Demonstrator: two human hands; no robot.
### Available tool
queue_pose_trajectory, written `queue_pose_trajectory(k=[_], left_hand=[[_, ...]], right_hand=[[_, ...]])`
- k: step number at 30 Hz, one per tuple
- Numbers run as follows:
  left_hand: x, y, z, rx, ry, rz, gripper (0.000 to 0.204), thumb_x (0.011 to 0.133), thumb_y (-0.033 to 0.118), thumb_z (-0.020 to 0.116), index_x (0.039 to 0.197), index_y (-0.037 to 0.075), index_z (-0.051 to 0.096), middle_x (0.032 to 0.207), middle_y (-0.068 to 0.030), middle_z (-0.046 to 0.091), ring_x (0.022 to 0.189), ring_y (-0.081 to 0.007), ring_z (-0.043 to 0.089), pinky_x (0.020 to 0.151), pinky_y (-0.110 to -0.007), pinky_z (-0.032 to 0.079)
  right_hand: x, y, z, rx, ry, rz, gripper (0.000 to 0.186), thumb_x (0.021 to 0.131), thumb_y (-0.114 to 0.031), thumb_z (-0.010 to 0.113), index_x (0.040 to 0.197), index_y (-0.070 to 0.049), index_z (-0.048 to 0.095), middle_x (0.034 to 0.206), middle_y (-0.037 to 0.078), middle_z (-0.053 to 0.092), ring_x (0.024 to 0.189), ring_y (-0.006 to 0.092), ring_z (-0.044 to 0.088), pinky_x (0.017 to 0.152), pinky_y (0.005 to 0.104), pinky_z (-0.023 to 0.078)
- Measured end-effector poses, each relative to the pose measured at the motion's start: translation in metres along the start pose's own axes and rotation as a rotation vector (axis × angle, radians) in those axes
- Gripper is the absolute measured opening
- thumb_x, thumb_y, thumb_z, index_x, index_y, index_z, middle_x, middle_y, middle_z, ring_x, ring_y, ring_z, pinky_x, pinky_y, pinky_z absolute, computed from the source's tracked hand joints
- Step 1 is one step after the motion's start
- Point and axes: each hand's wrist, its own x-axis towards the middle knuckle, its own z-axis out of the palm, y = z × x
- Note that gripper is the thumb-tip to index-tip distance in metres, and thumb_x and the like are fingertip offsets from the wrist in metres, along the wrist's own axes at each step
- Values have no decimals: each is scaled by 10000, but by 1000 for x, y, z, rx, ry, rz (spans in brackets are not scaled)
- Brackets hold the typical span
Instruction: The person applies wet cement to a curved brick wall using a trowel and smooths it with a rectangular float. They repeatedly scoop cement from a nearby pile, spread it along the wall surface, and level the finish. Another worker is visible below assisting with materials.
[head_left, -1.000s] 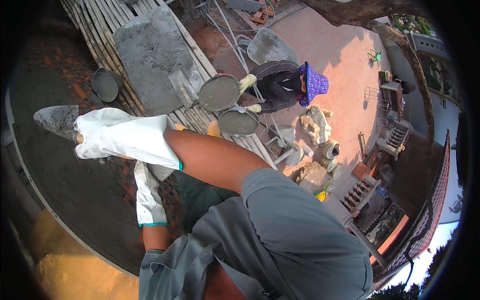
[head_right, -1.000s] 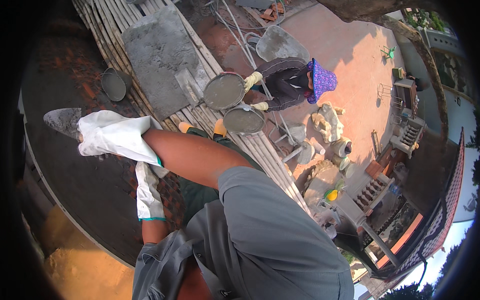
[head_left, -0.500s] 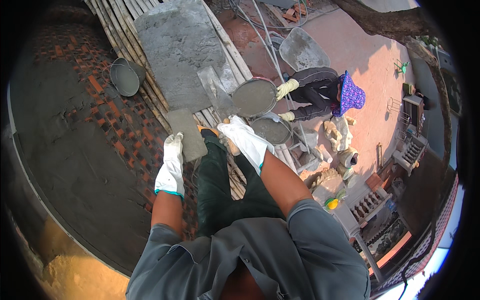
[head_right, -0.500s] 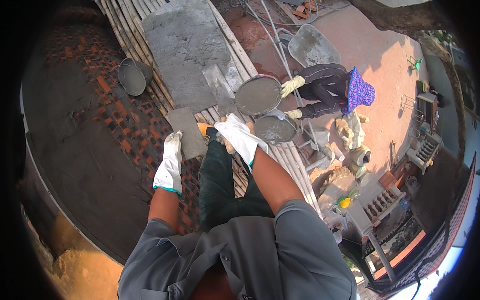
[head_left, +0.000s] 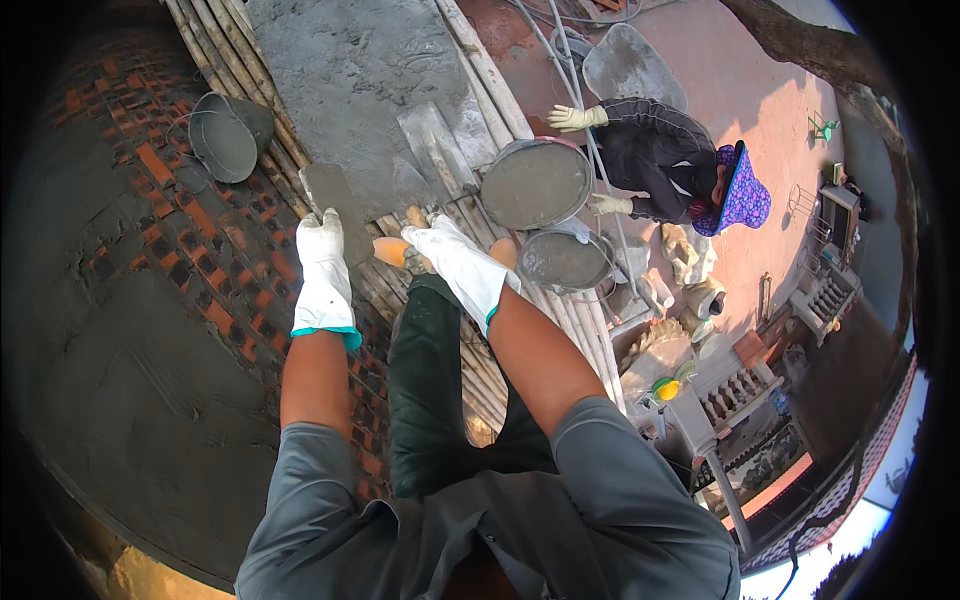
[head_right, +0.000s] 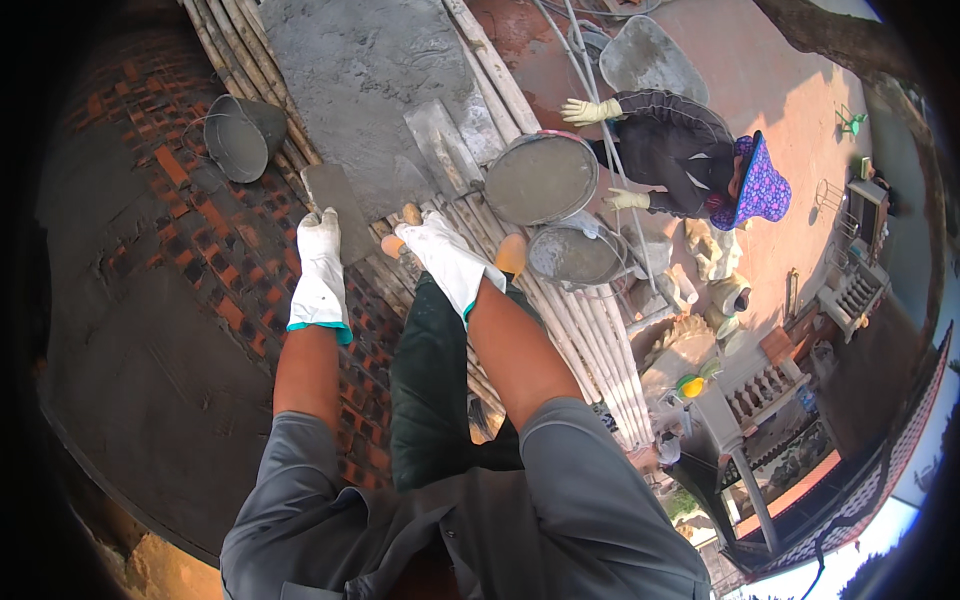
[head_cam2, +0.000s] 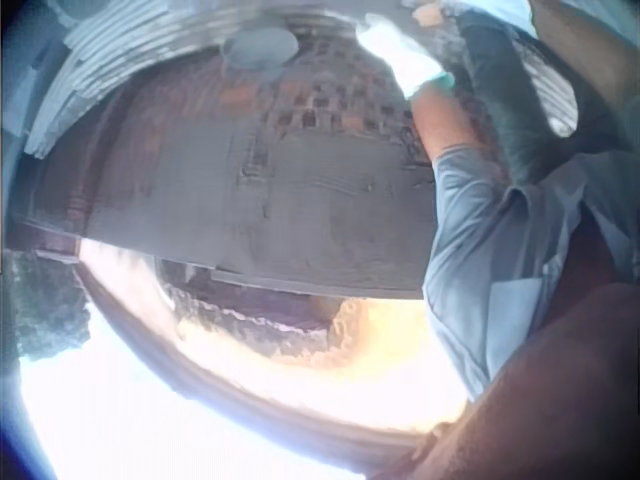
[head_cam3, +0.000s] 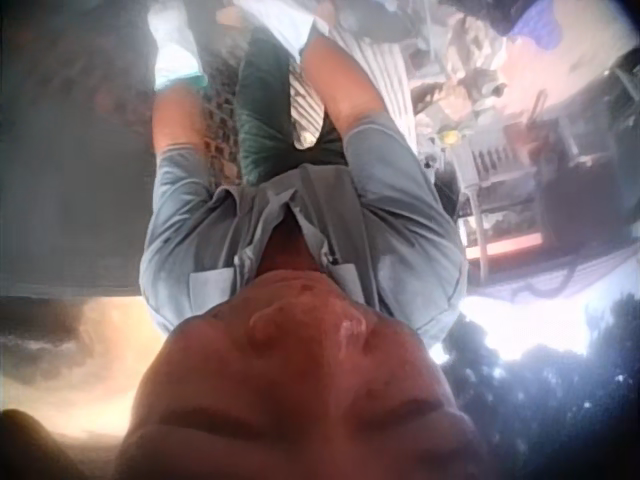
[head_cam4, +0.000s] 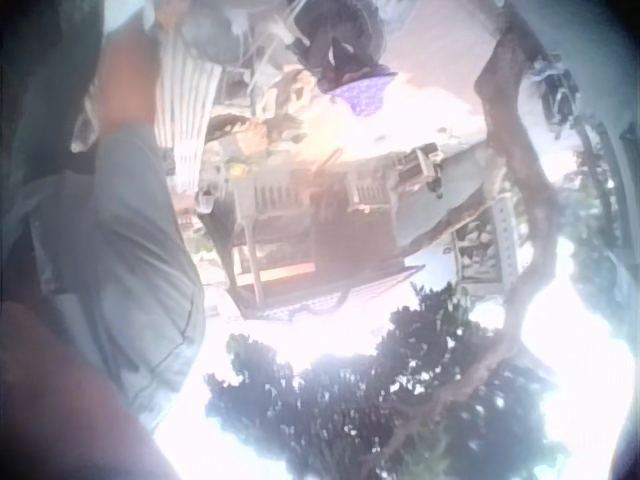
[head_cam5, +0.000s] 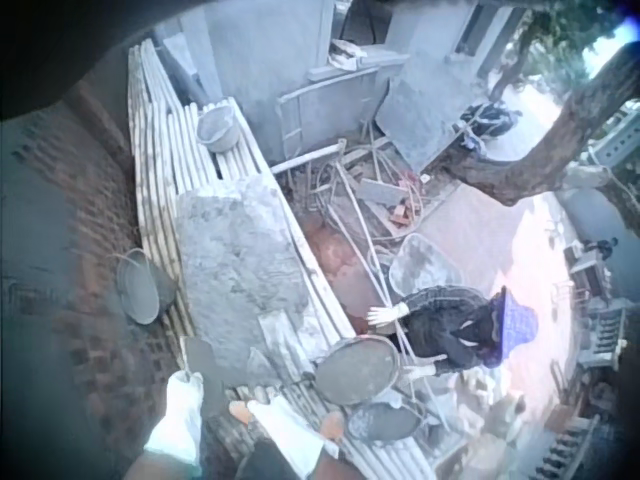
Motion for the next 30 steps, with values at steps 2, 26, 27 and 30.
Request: queue_pose_trajectory(k=[2, 26, 27, 30], left_hand=[[14, -5, 11, 57, -63, -64, 300, 971, 249, 685, 1075, -31, 711, 851, -79, 733, 749, -184, 671, 720, -321, 516], [-137, -152, 62, -38, -515, -306, 268, 975, 144, 678, 1159, -50, 684, 1017, -112, 752, 950, -163, 706, 879, -294, 537], [-139, -153, 60, -86, -508, -354, 267, 979, 139, 666, 1162, -54, 680, 1020, -120, 753, 979, -172, 701, 896, -293, 531], [-145, -147, 56, 119, -547, -270, 295, 970, 140, 662, 1193, -53, 665, 1060, -136, 746, 1003, -202, 703, 923, -293, 521]], right_hand=[[10, -2, 4, -56, 9, -7, 631, 869, -442, 714, 1316, -18, 582, 1173, 176, 705, 1087, 308, 681, 860, 384, 517], [174, 205, -276, 1, 626, -51, 885, 873, -376, 771, 1504, 113, 387, 1438, 298, 552, 1299, 367, 579, 1072, 376, 455], [188, 212, -277, 71, 618, -22, 844, 866, -353, 790, 1482, 94, 426, 1370, 254, 605, 1197, 316, 625, 1001, 351, 490], [214, 223, -281, 213, 608, -98, 425, 892, -90, 772, 1289, -57, 623, 1094, 57, 701, 902, 175, 662, 778, 317, 555]])
